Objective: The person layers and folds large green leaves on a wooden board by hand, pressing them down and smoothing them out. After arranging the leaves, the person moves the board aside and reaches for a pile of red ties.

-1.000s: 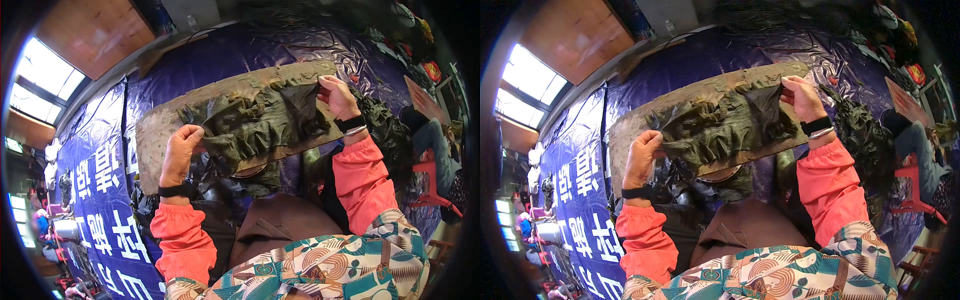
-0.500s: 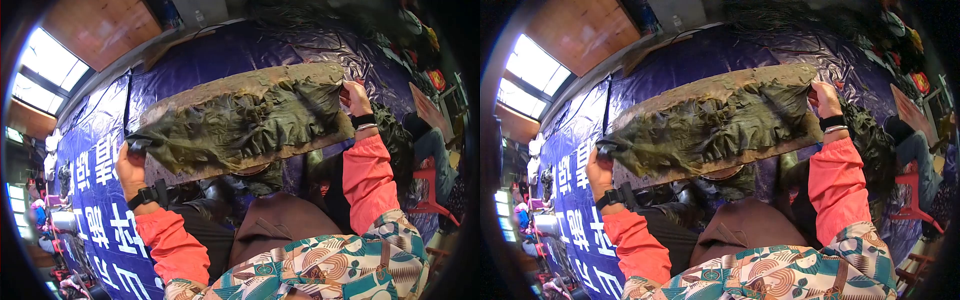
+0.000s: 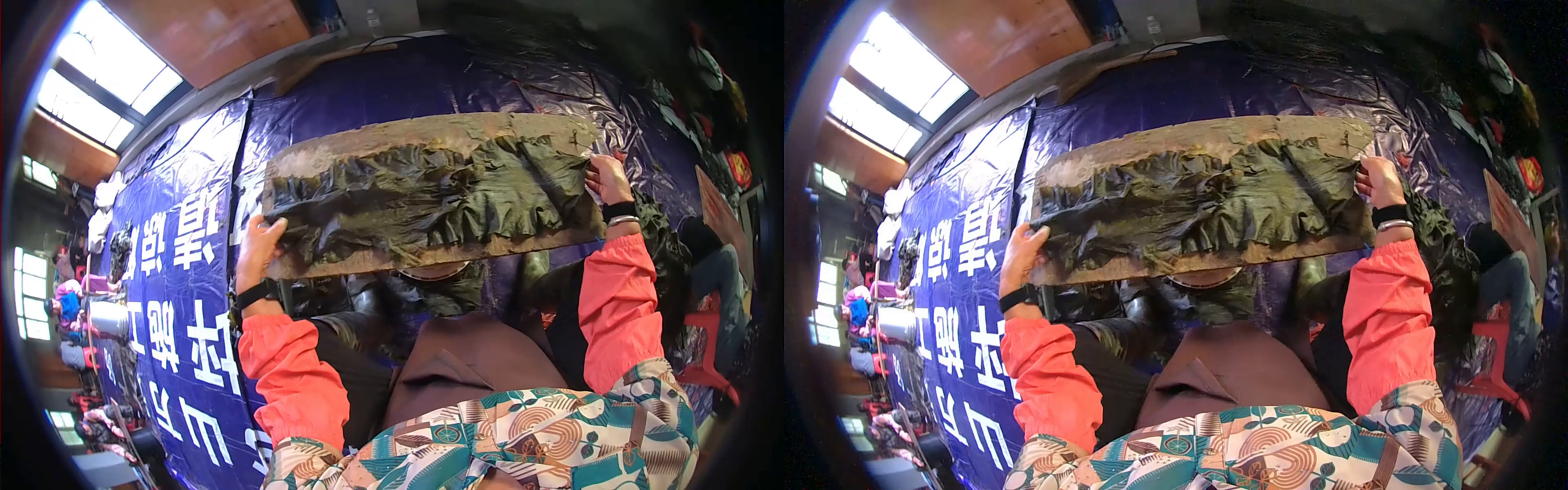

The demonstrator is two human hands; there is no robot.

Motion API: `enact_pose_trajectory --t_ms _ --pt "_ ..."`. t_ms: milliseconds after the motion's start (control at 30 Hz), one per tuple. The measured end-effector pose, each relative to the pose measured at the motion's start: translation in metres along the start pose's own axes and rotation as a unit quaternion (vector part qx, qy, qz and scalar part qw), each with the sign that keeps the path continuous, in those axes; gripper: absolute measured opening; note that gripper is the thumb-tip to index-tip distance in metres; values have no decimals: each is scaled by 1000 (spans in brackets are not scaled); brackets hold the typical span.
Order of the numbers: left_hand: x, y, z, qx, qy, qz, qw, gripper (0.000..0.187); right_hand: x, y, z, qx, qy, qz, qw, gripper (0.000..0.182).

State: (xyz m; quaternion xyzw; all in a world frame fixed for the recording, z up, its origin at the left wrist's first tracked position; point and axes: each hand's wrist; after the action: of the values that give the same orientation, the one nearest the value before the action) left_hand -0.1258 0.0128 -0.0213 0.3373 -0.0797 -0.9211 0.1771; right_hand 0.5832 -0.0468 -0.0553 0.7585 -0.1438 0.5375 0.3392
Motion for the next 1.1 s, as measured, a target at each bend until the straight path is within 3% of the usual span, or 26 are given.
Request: enact_pose_trajectory --t_ms 33,67,100,133,167,233,300,333,367,433,467,500,533,633,700,767,900,967,1100 --pt "11 -11 -10 13 -25 -33 999 54 1 1 -5 6 2 -1 1000 15" --pt "38 -38 -15 -31 -73 -49 996 52 4 4 -12 -64 150 64 985 21" --pt "29 -28 -11 -34 -72 -44 996 52 6 9 -17 -132 292 126 939 28" --pt "5 -5 -6 -2 60 -24 998 52 10 26 -26 -200 447 253 834 53" --pt "-13 13 1 28 192 -5 981 53 11 32 -31 -193 425 332 820 47" --pt "-23 32 18 36 233 3 972 60 14 63 -48 -126 366 401 831 44" --pt "-5 26 23 19 166 -5 986 59 -6 85 -69 -26 301 489 818 35" --pt "32 -4 17 -18 2 -51 999 56 -22 87 -76 78 232 506 827 29" --pt "36 -6 18 -26 -134 -35 990 52 -22 132 -99 115 294 523 792 26" --pt "13 9 20 4 -109 87 990 43 -37 183 -131 238 240 436 834 25" --pt "19 6 21 3 -108 90 990 43 -40 201 -145 289 256 468 795 27" --pt "28 1 21 -30 -169 39 984 41 -53 213 -154 327 239 419 813 28" --pt "31 -1 22 -62 -229 -12 971 40 -50 232 -169 368 247 452 774 29" --pt "18 9 15 -135 -239 -48 960 48 -73 261 -205 440 206 412 770 29" --pt "2 20 10 -85 -224 -19 971 57 -84 281 -235 461 234 430 740 32" --pt "-3 14 -3 -107 -279 -81 951 60 -100 292 -263 478 265 458 701 33" --pt "-28 15 -16 -132 -334 -43 932 49 -136 288 -292 383 402 486 675 15" --pt "-22 -1 -14 -99 -333 -29 937 39 -148 271 -294 390 392 509 660 10" --pt "-26 -12 2 -74 -283 -41 955 32 -128 270 -283 397 337 487 701 8"
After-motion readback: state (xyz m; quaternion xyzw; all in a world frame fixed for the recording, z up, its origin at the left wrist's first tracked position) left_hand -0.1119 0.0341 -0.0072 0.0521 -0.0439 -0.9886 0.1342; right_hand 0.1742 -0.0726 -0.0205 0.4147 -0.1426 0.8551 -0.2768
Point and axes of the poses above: each hand's wrist, its own y-axis away from the middle knuckle, its own z-axis out of the back of the hand, x = y × z, and after that the axes turned 15 degrees about -y, right-handed
